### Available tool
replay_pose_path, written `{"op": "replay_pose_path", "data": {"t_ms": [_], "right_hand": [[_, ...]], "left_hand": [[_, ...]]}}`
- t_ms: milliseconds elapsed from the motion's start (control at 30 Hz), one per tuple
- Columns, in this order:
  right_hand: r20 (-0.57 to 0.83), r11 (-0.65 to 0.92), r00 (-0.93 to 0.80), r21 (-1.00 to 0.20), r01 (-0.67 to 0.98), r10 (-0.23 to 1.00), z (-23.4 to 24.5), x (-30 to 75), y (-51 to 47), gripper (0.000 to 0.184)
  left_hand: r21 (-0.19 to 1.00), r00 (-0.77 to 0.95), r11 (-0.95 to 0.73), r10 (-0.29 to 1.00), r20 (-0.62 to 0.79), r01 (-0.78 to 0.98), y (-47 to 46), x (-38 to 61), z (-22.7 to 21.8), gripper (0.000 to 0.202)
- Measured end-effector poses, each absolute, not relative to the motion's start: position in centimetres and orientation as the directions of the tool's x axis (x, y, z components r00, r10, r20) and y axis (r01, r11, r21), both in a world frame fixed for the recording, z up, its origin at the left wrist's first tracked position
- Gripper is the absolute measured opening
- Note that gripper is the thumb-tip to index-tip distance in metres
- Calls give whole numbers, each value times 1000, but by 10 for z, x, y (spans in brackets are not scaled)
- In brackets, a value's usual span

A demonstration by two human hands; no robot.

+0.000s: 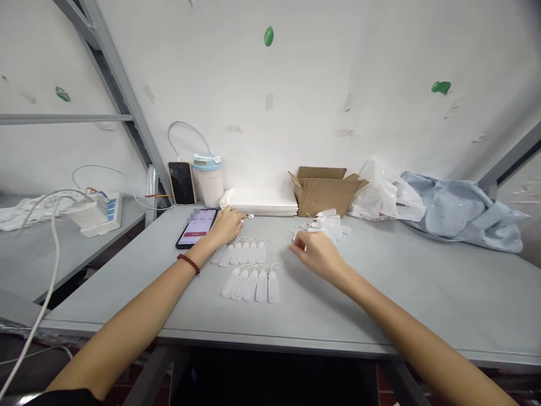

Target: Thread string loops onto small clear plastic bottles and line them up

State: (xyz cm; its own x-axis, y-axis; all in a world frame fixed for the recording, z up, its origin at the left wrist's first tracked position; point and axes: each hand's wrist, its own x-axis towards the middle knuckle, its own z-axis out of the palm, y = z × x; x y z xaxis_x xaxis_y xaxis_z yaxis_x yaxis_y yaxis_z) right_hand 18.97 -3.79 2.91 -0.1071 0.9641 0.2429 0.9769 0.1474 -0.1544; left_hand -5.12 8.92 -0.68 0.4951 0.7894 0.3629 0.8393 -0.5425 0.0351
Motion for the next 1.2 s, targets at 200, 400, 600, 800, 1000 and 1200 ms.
{"op": "replay_pose_path", "data": {"t_ms": [200, 400, 600, 800, 1000, 1200], "right_hand": [[68, 318, -312, -304, 898, 948, 25, 168, -63, 36], [21, 360, -383, -392, 846, 924, 22, 160, -71, 42], [-41, 338, -390, -420, 842, 920, 25, 160, -71, 43], [-64, 326, -381, -401, 856, 922, 25, 159, -70, 45], [-59, 323, -359, -319, 891, 932, 14, 160, -70, 39], [-18, 305, -318, -235, 923, 948, 17, 162, -65, 38]], "left_hand": [[151, 472, -603, 734, 488, 783, 76, -43, 2, 21], [213, 529, -697, 677, 511, 685, 43, -20, 9, 18], [263, 554, -736, 654, 515, 624, 23, -9, 13, 17], [292, 546, -735, 660, 517, 611, 18, -6, 14, 15], [400, 542, -703, 709, 451, 587, 19, -4, 10, 12], [554, 514, -634, 769, 380, 539, 18, -2, 13, 13]]}}
